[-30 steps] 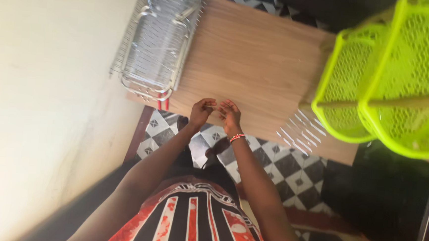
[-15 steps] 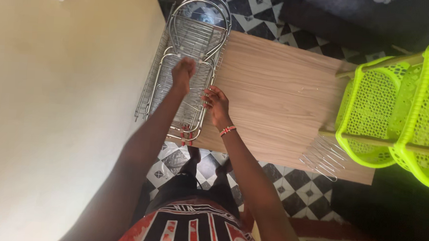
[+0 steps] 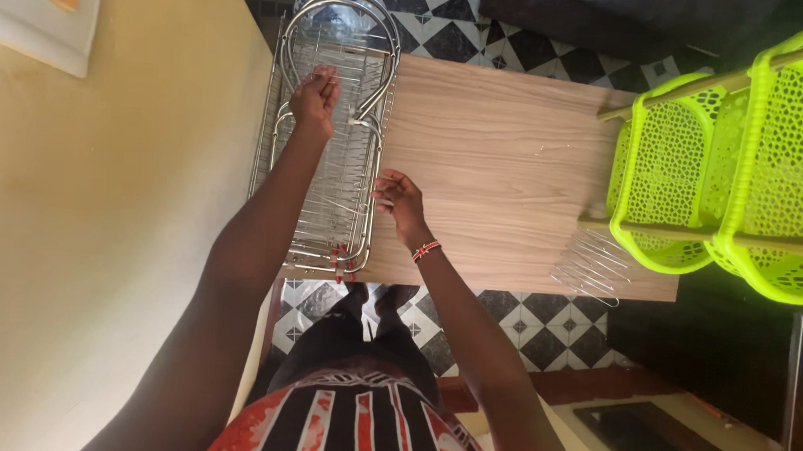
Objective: The person assembles a three-tier blue plastic basket by inserting vertical rods into the basket tiers and stacking them. Then, the person assembles a metal wire rack by attaching wire mesh panels to metal frame pieces on a wooden table.
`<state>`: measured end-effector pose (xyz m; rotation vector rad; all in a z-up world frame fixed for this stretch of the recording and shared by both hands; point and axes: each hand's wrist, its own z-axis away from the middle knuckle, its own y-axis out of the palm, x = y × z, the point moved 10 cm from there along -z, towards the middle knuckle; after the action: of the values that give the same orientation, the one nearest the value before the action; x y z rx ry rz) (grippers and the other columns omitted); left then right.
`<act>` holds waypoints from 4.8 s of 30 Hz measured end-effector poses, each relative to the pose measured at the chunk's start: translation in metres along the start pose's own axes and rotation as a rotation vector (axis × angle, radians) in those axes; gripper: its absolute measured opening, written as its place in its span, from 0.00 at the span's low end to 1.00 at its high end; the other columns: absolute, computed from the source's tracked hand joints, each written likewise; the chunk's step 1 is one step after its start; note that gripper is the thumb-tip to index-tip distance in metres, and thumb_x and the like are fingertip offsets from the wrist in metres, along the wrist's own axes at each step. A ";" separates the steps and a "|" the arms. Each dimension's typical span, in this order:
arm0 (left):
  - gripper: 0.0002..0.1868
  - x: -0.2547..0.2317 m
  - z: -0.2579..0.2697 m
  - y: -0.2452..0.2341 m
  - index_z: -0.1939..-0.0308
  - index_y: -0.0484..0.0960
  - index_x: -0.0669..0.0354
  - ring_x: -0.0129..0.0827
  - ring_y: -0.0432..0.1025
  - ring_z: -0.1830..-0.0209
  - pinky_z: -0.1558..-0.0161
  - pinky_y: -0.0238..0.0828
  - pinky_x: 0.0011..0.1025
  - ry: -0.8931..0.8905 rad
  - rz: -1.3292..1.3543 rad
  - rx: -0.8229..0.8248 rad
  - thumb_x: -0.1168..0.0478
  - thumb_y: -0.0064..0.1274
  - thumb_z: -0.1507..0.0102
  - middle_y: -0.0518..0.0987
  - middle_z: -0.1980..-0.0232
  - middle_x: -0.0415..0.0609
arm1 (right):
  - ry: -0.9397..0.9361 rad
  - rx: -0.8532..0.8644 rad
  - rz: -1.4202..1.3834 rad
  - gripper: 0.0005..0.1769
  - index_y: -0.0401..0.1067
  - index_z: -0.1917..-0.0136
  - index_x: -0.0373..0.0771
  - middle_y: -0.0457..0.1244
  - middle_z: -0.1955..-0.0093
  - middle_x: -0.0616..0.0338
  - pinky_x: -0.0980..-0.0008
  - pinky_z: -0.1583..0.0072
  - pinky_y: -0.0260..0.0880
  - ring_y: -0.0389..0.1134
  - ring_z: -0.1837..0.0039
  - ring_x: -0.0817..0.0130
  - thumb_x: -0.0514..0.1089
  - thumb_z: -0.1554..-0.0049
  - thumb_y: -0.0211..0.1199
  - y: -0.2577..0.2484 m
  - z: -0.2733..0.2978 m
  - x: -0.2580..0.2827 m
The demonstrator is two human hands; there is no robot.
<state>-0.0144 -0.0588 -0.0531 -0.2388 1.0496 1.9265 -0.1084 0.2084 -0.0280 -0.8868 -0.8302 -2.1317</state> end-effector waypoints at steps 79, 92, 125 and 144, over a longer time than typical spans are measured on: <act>0.12 0.380 0.317 -0.029 0.46 0.81 0.51 0.23 0.73 0.51 0.52 0.68 0.30 0.007 -0.513 0.052 0.62 0.53 0.33 0.81 0.48 0.38 | -0.505 -1.132 -0.032 0.14 0.72 0.44 0.41 0.66 0.56 0.61 0.70 0.58 0.65 0.67 0.58 0.70 0.39 0.44 0.63 -0.577 0.278 0.039; 0.15 0.098 0.325 -0.122 0.53 0.85 0.64 0.37 0.80 0.50 0.47 0.74 0.33 0.897 -0.788 -0.427 0.73 0.49 0.41 0.85 0.51 0.50 | -0.120 -0.001 0.052 0.17 0.71 0.37 0.37 0.68 0.50 0.61 0.74 0.57 0.69 0.72 0.54 0.72 0.45 0.37 0.58 -0.161 0.118 -0.042; 0.25 -0.053 0.277 -0.224 0.66 0.82 0.63 0.33 0.71 0.68 0.61 0.67 0.35 0.723 -0.978 -0.312 0.46 0.47 0.27 0.79 0.70 0.47 | -0.325 -0.232 0.392 0.25 0.63 0.59 0.37 0.55 0.70 0.62 0.66 0.67 0.60 0.58 0.70 0.73 0.57 0.29 0.44 0.016 0.122 -0.043; 0.18 0.155 0.314 -0.029 0.38 0.78 0.62 0.27 0.74 0.70 0.67 0.68 0.27 0.581 -1.151 0.419 0.61 0.55 0.31 0.82 0.66 0.51 | -0.429 -1.030 0.563 0.21 0.74 0.53 0.39 0.68 0.59 0.45 0.48 0.50 0.65 0.69 0.55 0.45 0.51 0.32 0.44 -0.251 0.203 -0.015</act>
<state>-0.0077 0.2792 0.0427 -0.9539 1.2426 0.5828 -0.2236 0.5082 0.0021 -1.8598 0.4276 -1.7860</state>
